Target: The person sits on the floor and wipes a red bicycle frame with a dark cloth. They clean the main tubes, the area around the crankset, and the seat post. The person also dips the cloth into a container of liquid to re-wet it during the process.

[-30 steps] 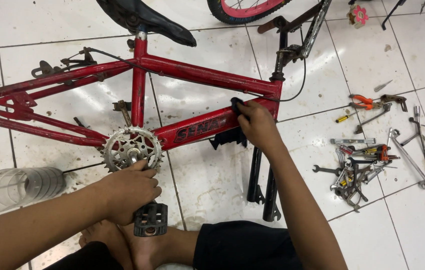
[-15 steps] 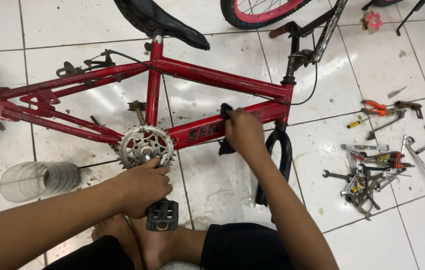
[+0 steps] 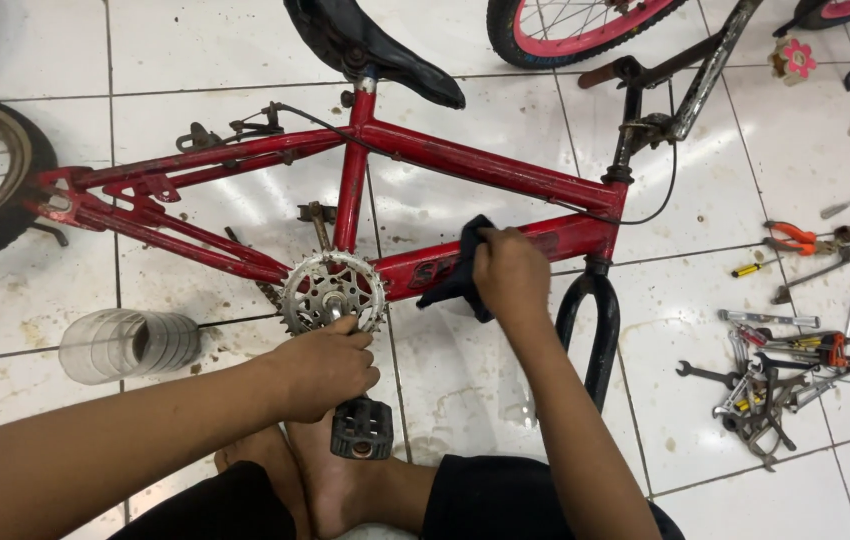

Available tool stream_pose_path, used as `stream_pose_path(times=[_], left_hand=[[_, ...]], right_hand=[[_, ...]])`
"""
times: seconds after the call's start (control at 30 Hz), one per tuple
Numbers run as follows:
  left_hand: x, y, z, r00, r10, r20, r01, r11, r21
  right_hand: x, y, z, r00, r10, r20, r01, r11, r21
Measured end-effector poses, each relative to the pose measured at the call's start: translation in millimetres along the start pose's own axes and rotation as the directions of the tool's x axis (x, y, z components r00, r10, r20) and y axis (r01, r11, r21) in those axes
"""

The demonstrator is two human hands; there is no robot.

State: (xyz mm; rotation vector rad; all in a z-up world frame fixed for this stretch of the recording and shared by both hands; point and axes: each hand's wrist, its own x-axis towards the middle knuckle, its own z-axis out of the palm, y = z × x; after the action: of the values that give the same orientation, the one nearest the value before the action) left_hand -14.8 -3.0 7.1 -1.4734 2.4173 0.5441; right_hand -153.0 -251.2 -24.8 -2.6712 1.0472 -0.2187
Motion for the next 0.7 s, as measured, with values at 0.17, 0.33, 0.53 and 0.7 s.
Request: stream_pose_path(times=[0.17,0.33,0.53,0.7], left_hand=[[1.0,-1.0,4.0,1.0,0.017,-0.014,-0.017,1.0,0.01],[0.4,-0.4,3.4,1.0,0.027,0.013,-0.027,1.0,-0.005],[-0.1,-1.7,4.5,0.999,0.029,-0.041,-0.029,1.0,0.001],[10.7,-3.3,20.1,0.999,0.0,-0.047,0.001,1.0,0.022]], right_hand=[[-16.2,-31.2,31.8,0.993,-0.092,-0.074,0.093,0.995,0.02],[-20.2,-17.5,6.1,0.987,-0.161,-0.002,0.16,0.983,0.088],[6.2,61.1,-7.1,0.944,0.214,-0.252,-0.192,0.975,0.108],[-18.3,-11.8,9.4,0.973,-0.057,-0.223,0.075,0.994,0.076]])
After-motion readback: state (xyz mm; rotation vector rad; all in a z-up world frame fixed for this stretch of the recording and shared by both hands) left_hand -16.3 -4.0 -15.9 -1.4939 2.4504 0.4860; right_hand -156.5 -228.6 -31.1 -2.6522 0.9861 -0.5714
